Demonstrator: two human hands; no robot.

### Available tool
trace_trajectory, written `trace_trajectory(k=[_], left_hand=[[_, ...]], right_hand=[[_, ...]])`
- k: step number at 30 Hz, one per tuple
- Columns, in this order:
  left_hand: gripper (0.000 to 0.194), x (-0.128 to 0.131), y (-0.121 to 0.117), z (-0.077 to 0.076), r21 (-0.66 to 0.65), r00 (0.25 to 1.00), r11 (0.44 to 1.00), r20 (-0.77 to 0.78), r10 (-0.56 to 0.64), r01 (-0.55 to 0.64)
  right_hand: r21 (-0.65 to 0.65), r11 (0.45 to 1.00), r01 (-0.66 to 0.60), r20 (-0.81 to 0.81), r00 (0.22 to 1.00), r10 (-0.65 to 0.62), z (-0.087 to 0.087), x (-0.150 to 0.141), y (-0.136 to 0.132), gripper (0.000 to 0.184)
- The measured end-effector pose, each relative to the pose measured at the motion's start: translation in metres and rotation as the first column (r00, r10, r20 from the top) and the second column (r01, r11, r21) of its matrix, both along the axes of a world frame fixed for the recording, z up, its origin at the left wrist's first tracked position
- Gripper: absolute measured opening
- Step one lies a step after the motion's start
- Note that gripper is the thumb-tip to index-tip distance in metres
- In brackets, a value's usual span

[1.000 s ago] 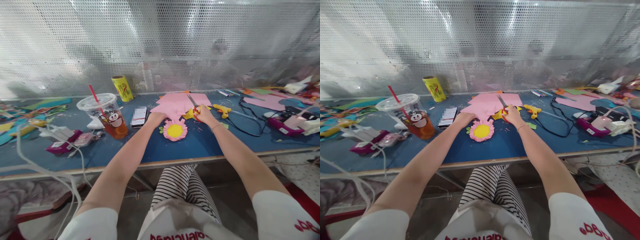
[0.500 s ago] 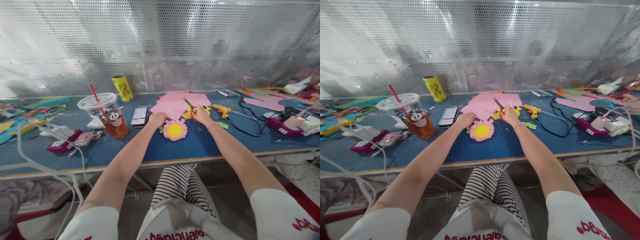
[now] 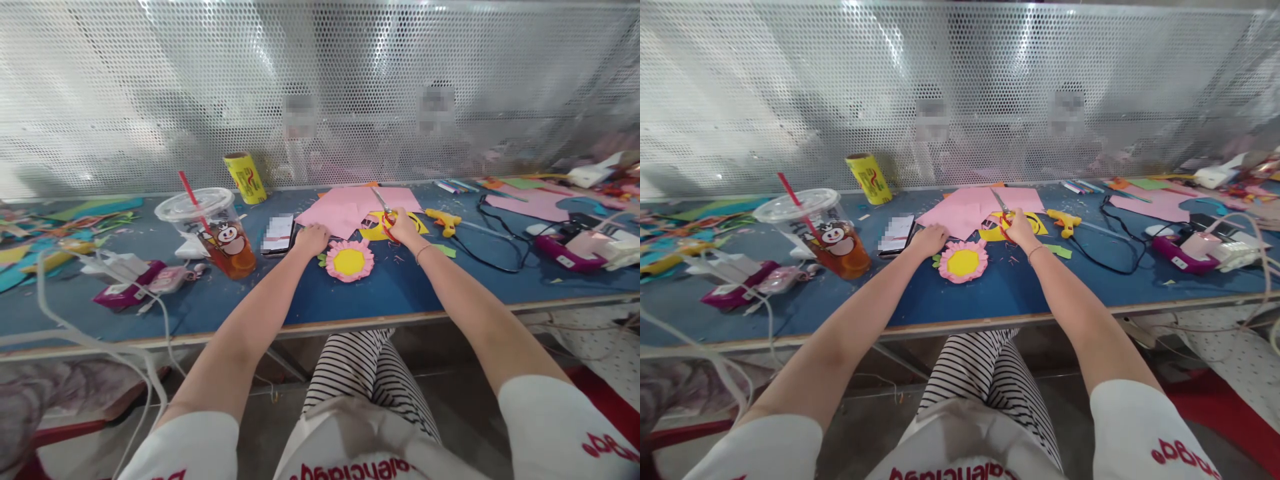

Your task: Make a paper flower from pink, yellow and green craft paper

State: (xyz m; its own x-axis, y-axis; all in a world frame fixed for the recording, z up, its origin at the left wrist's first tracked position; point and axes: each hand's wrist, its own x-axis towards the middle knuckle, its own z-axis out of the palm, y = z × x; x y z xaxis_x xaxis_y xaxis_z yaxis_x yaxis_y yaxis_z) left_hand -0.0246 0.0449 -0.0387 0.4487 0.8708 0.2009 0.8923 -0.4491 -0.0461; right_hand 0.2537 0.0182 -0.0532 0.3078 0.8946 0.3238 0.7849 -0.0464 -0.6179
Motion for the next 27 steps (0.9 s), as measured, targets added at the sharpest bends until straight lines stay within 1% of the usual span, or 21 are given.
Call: trace_trajectory(k=[3, 5, 7, 11, 14, 16, 17, 18, 19, 21, 22, 23, 24, 25, 26, 27], left_hand=[[0.040, 0.000, 0.000, 0.000, -0.003, 1.000, 1.000, -0.001, 0.002, -0.002], [0.039, -0.001, 0.001, 0.000, -0.004, 1.000, 1.000, 0.001, -0.002, 0.002], [0.040, -0.001, 0.002, 0.000, -0.007, 1.000, 1.000, 0.007, -0.007, 0.007], [0.040, -0.001, 0.005, -0.003, -0.018, 0.999, 1.000, 0.031, -0.019, 0.020], [0.040, 0.000, 0.007, -0.003, -0.012, 0.998, 1.000, 0.070, -0.005, 0.006], [0.041, 0.002, 0.007, 0.001, 0.018, 0.987, 1.000, 0.160, -0.016, 0.014], [0.044, 0.004, 0.006, 0.004, 0.033, 0.971, 0.999, 0.238, -0.037, 0.030], [0.045, 0.007, 0.003, 0.008, 0.031, 0.939, 0.998, 0.338, -0.058, 0.050], [0.048, 0.011, 0.000, 0.012, 0.016, 0.885, 0.997, 0.460, -0.076, 0.077], [0.053, 0.019, -0.007, 0.020, -0.050, 0.727, 0.987, 0.682, -0.076, 0.151], [0.057, 0.024, -0.012, 0.024, -0.096, 0.640, 0.974, 0.766, -0.059, 0.204], [0.058, 0.028, -0.016, 0.026, -0.122, 0.558, 0.950, 0.828, -0.062, 0.287], [0.056, 0.032, -0.020, 0.028, -0.125, 0.474, 0.905, 0.876, -0.092, 0.408], [0.053, 0.035, -0.024, 0.029, -0.128, 0.399, 0.845, 0.911, -0.107, 0.519], [0.050, 0.037, -0.027, 0.029, -0.133, 0.334, 0.810, 0.939, -0.081, 0.571], [0.049, 0.039, -0.029, 0.029, -0.149, 0.271, 0.802, 0.963, -0.016, 0.578]], right_hand=[[0.060, 0.998, 0.010, -0.126, 0.992, -0.003, 0.001, 0.008, 0.002, 0.059], [0.097, 0.995, -0.001, -0.229, 0.973, 0.023, 0.006, 0.013, 0.000, 0.059], [0.166, 0.986, -0.003, -0.295, 0.954, 0.053, 0.013, 0.016, -0.002, 0.061], [0.346, 0.938, 0.013, -0.326, 0.939, 0.107, 0.026, 0.021, -0.008, 0.067], [0.434, 0.901, 0.004, -0.341, 0.926, 0.160, 0.031, 0.021, -0.012, 0.070], [0.473, 0.881, -0.011, -0.340, 0.920, 0.194, 0.033, 0.017, -0.014, 0.071], [0.490, 0.871, -0.024, -0.339, 0.916, 0.216, 0.033, 0.013, -0.015, 0.071], [0.508, 0.860, -0.039, -0.340, 0.909, 0.242, 0.034, 0.009, -0.016, 0.070], [0.526, 0.848, -0.058, -0.342, 0.899, 0.274, 0.034, 0.003, -0.017, 0.069], [0.562, 0.821, -0.098, -0.350, 0.871, 0.344, 0.035, -0.011, -0.019, 0.069], [0.574, 0.810, -0.118, -0.358, 0.854, 0.378, 0.035, -0.019, -0.020, 0.069], [0.583, 0.801, -0.138, -0.368, 0.834, 0.412, 0.036, -0.027, -0.022, 0.068], [0.585, 0.794, -0.165, -0.375, 0.813, 0.445, 0.036, -0.036, -0.023, 0.067], [0.585, 0.789, -0.188, -0.381, 0.795, 0.471, 0.036, -0.044, -0.025, 0.066], [0.585, 0.785, -0.205, -0.383, 0.783, 0.490, 0.036, -0.051, -0.026, 0.064], [0.584, 0.781, -0.219, -0.379, 0.778, 0.502, 0.036, -0.057, -0.028, 0.062]])
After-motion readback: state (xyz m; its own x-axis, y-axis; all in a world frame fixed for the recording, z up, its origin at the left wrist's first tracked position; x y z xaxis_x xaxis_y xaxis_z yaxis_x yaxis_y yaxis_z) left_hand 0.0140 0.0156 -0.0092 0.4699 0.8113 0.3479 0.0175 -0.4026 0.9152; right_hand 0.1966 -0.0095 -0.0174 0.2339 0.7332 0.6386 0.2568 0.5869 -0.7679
